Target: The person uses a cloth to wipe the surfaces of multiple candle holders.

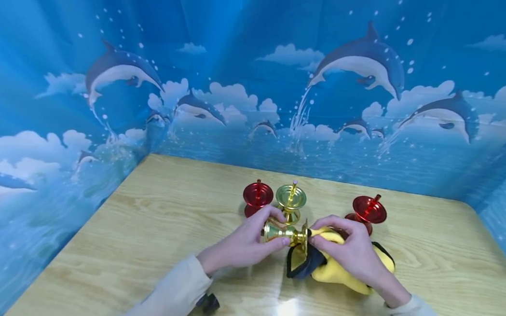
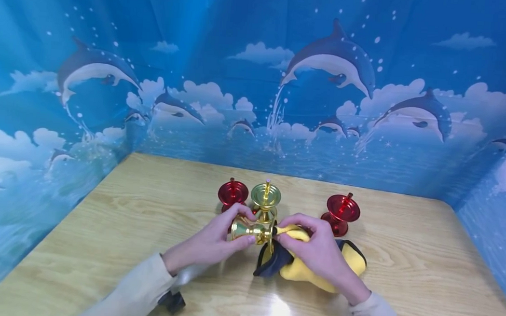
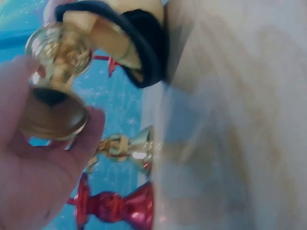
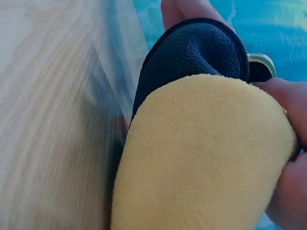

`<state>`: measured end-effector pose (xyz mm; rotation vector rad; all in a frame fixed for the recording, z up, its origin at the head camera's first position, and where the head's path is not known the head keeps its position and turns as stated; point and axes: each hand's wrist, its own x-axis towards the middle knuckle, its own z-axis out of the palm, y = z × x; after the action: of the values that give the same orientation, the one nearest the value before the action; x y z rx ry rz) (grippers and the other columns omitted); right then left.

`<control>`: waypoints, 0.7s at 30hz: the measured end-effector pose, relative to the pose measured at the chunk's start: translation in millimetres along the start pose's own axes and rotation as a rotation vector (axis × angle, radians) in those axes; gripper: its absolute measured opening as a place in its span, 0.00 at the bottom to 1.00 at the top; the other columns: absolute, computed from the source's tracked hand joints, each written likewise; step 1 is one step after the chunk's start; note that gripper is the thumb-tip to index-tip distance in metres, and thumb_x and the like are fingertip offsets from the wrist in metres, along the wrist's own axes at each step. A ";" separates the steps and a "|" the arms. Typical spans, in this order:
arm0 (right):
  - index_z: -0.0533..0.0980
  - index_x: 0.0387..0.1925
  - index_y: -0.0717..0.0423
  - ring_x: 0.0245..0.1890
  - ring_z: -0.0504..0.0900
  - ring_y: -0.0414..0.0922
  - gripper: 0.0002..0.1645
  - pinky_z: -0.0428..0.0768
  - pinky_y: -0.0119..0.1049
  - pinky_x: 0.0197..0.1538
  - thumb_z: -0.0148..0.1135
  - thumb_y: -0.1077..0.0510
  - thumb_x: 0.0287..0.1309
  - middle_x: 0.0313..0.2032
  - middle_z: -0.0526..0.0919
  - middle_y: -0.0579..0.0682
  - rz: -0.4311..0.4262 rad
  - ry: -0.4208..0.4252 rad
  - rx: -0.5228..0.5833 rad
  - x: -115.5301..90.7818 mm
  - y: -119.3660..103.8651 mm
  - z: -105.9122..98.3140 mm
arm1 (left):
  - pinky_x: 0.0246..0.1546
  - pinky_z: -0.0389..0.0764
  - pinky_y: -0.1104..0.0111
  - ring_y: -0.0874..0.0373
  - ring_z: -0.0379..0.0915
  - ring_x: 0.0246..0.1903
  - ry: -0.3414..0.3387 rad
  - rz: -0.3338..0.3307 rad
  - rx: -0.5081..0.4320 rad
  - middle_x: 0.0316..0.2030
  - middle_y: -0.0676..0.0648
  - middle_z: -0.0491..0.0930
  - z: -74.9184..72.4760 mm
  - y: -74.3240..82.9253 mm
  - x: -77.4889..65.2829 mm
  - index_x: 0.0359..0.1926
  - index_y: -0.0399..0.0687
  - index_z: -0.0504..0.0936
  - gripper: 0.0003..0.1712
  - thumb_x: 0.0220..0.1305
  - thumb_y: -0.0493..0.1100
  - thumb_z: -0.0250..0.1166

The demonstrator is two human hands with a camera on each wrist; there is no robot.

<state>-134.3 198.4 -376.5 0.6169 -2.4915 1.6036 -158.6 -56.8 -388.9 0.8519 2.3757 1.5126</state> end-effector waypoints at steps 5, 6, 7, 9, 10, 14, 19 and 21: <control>0.85 0.39 0.49 0.37 0.84 0.36 0.16 0.83 0.28 0.38 0.72 0.72 0.53 0.39 0.87 0.39 -0.262 -0.042 -0.067 0.5 -0.5 6.3 | 0.27 0.82 0.65 0.54 0.79 0.25 0.016 -0.262 -0.224 0.47 0.40 0.80 7.9 1.4 1.0 0.52 0.49 0.68 0.20 0.80 0.60 0.49; 0.84 0.38 0.49 0.37 0.84 0.37 0.18 0.83 0.27 0.39 0.72 0.73 0.51 0.39 0.87 0.41 -0.340 -0.057 -0.087 0.7 -0.5 7.4 | 0.25 0.82 0.65 0.54 0.79 0.24 0.015 -0.318 -0.273 0.49 0.39 0.79 8.1 1.7 1.6 0.53 0.47 0.69 0.24 0.79 0.62 0.47; 0.84 0.38 0.47 0.39 0.84 0.38 0.20 0.83 0.26 0.41 0.72 0.74 0.49 0.39 0.87 0.43 -0.402 -0.065 -0.105 0.6 -0.4 8.6 | 0.23 0.82 0.65 0.54 0.79 0.24 0.006 -0.362 -0.321 0.49 0.39 0.78 8.0 1.5 1.5 0.53 0.47 0.69 0.26 0.78 0.65 0.47; 0.84 0.38 0.46 0.39 0.84 0.38 0.22 0.83 0.25 0.42 0.72 0.75 0.48 0.38 0.87 0.44 -0.461 -0.064 -0.121 0.6 -0.1 9.3 | 0.23 0.82 0.65 0.52 0.81 0.26 -0.031 -0.388 -0.348 0.48 0.39 0.79 6.2 0.3 1.0 0.56 0.48 0.69 0.29 0.77 0.67 0.47; 0.84 0.38 0.46 0.39 0.84 0.37 0.22 0.82 0.25 0.42 0.72 0.75 0.48 0.38 0.87 0.44 -0.434 -0.052 -0.119 0.6 -0.3 8.6 | 0.24 0.82 0.64 0.51 0.82 0.27 -0.053 -0.372 -0.345 0.43 0.39 0.79 5.0 -0.5 0.2 0.58 0.51 0.68 0.27 0.77 0.67 0.48; 0.85 0.38 0.48 0.38 0.84 0.33 0.17 0.83 0.27 0.39 0.73 0.72 0.52 0.39 0.87 0.39 -0.182 0.024 -0.059 0.6 -1.4 2.7 | 0.36 0.85 0.64 0.53 0.86 0.37 -0.109 -0.154 -0.220 0.46 0.43 0.84 1.1 -5.0 -1.8 0.68 0.59 0.58 0.28 0.75 0.54 0.60; 0.85 0.38 0.50 0.39 0.84 0.33 0.15 0.83 0.27 0.41 0.72 0.72 0.53 0.39 0.87 0.36 -0.131 0.045 -0.049 0.1 -0.5 0.6 | 0.32 0.84 0.66 0.56 0.83 0.31 -0.107 -0.069 -0.104 0.40 0.43 0.84 2.5 -8.5 -1.7 0.64 0.57 0.64 0.19 0.78 0.52 0.56; 0.85 0.38 0.49 0.40 0.84 0.34 0.19 0.82 0.26 0.41 0.71 0.75 0.50 0.39 0.87 0.40 -0.256 0.019 -0.070 -0.6 1.3 2.8 | 0.27 0.82 0.65 0.56 0.80 0.25 -0.134 -0.163 -0.144 0.33 0.42 0.83 3.1 -8.6 -2.4 0.58 0.58 0.69 0.17 0.80 0.59 0.47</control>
<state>-133.9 196.6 -378.9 0.8652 -2.3313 1.4169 -158.4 -58.4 -398.2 0.6869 2.1550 1.4914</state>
